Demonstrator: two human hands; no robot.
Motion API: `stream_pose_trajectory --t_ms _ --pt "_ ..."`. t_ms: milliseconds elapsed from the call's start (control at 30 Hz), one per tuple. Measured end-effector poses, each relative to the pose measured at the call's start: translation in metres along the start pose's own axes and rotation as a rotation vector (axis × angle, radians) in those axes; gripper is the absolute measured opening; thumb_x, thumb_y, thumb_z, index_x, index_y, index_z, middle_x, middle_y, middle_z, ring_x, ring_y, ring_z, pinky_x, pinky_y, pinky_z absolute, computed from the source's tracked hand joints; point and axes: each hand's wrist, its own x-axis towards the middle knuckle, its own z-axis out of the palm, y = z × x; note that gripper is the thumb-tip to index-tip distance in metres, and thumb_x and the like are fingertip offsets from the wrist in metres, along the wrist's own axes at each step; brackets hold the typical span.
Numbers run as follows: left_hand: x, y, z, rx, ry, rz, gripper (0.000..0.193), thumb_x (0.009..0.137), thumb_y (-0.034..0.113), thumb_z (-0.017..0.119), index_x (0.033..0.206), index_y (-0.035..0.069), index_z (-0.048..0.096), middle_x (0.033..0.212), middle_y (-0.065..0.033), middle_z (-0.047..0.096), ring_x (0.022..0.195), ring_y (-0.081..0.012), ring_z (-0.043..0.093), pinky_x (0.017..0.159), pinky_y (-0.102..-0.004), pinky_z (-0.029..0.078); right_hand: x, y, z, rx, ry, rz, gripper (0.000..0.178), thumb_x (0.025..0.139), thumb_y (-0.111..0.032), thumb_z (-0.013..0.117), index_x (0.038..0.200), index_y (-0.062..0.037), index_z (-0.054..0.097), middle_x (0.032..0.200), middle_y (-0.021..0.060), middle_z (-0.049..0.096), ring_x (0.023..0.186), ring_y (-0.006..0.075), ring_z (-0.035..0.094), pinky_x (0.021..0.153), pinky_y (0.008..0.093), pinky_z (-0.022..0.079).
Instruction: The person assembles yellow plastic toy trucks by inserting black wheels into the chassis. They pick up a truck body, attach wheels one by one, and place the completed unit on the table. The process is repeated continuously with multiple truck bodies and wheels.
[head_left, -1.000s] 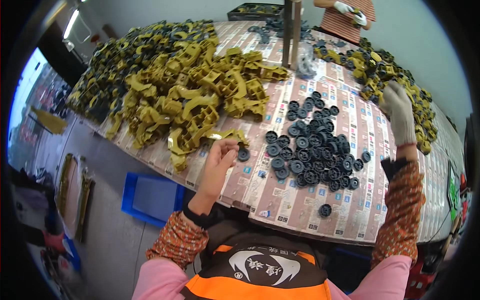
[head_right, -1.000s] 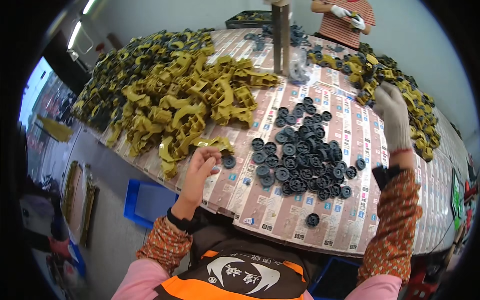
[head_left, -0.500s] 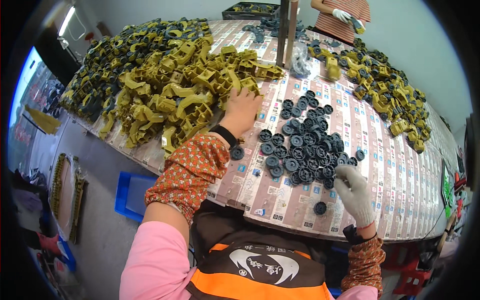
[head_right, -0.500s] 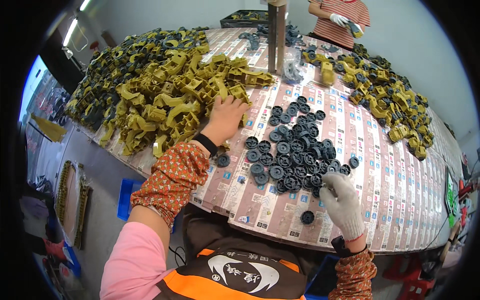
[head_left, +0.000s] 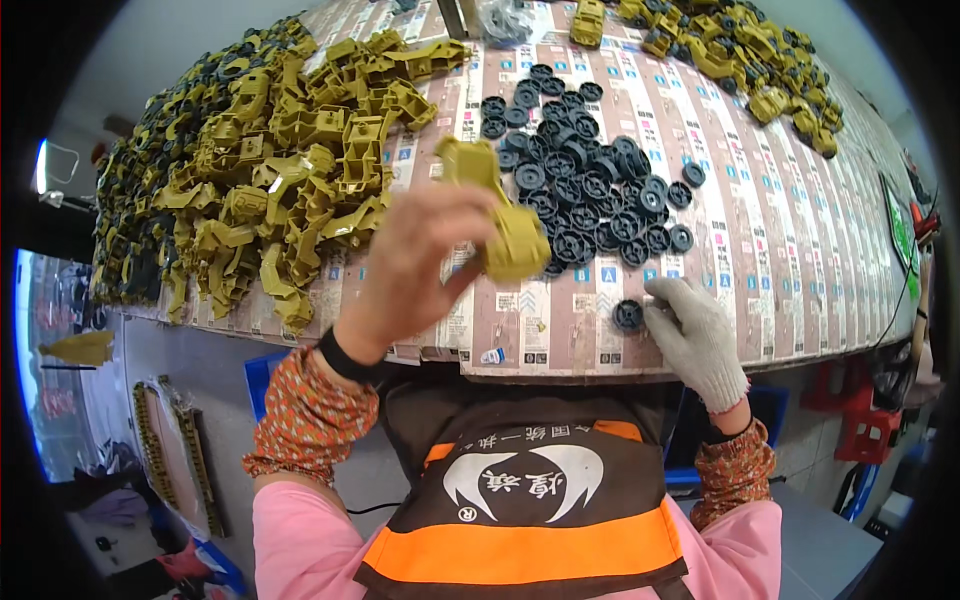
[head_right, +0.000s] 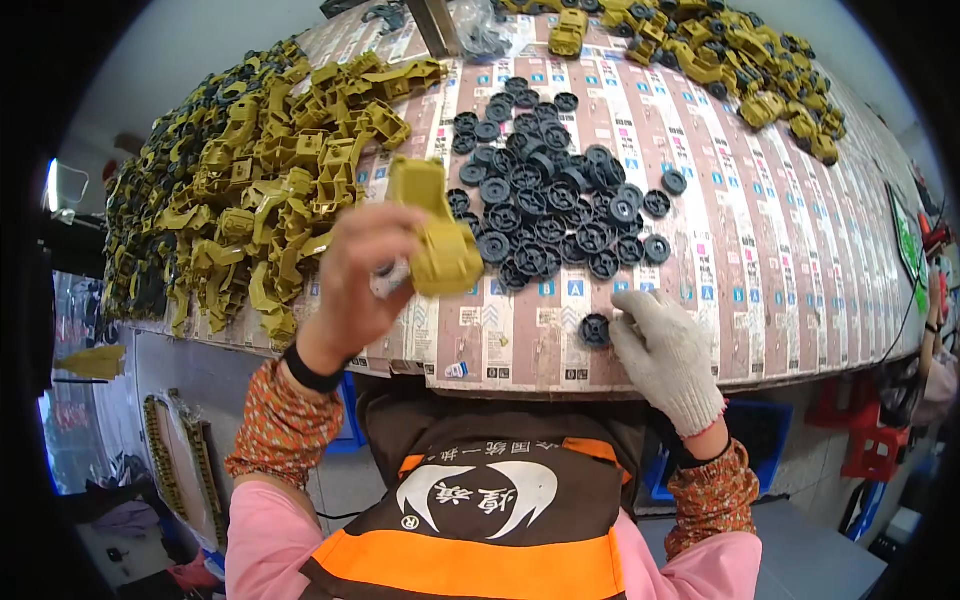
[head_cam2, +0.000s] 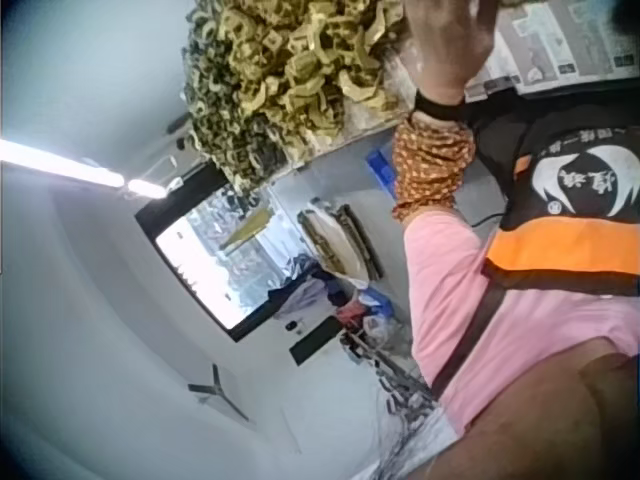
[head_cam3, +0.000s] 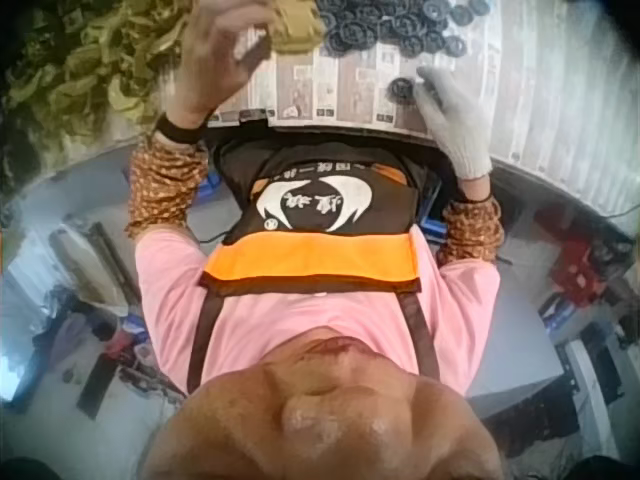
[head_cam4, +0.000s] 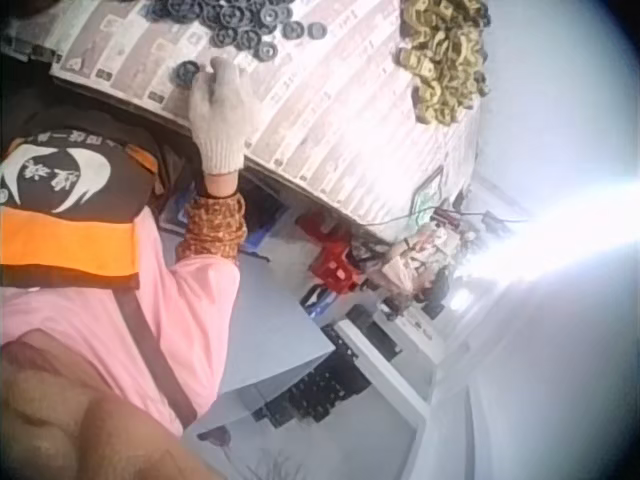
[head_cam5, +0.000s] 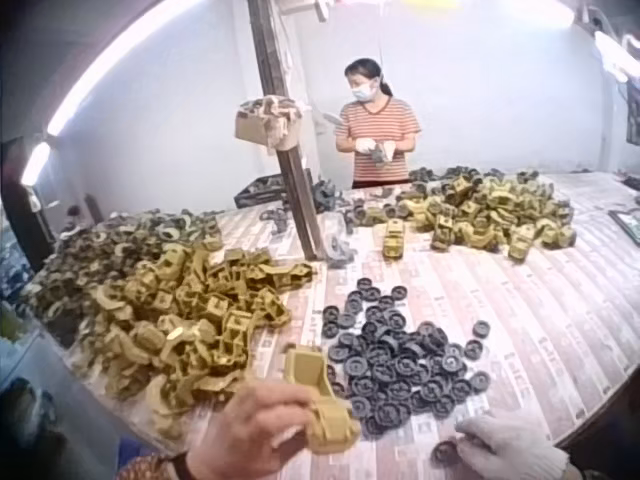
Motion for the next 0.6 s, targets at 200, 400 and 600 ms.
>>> stream_pose_trajectory --t_ms 200,400,600 --pt "-0.073 0.040 0.023 -0.055 -0.330 0.133 0.028 0.086 0.002 0.072 0.108 0.014 0.060 0.131 -0.0093 0.064 0.131 -0.0345 0.062 0.110 -0.0524 0.052 0.003 -0.018 0.011 -0.140 -0.062 -0.060 0.028 0.089 -0.011 0.073 0.116 -0.0078 0.067 0.095 0.0179 0.063 0.090 0.0396 0.065 0.080 0.0493 0.051" --pt "-0.089 0.038 0.013 -0.352 -0.275 -0.202 0.034 0.083 -0.003 0.067 0.112 0.012 0.061 0.139 -0.0127 0.058 0.141 -0.0368 0.055 0.113 -0.0482 0.050 -0.002 -0.026 0.017 -0.187 0.001 -0.109 0.028 0.086 -0.010 0.074 0.112 -0.0072 0.064 0.097 0.0184 0.062 0.092 0.0404 0.065 0.079 0.0499 0.052" --pt "-0.056 0.032 0.034 -0.547 -0.090 -0.947 0.060 0.097 0.014 0.073 0.147 0.007 0.040 0.138 -0.0126 0.050 0.122 -0.0222 0.056 0.099 -0.0398 0.054 -0.003 -0.021 0.022 -0.222 -0.027 -0.137 0.028 0.084 -0.009 0.075 0.109 -0.0064 0.062 0.098 0.0180 0.061 0.092 0.0408 0.065 0.077 0.0502 0.052"
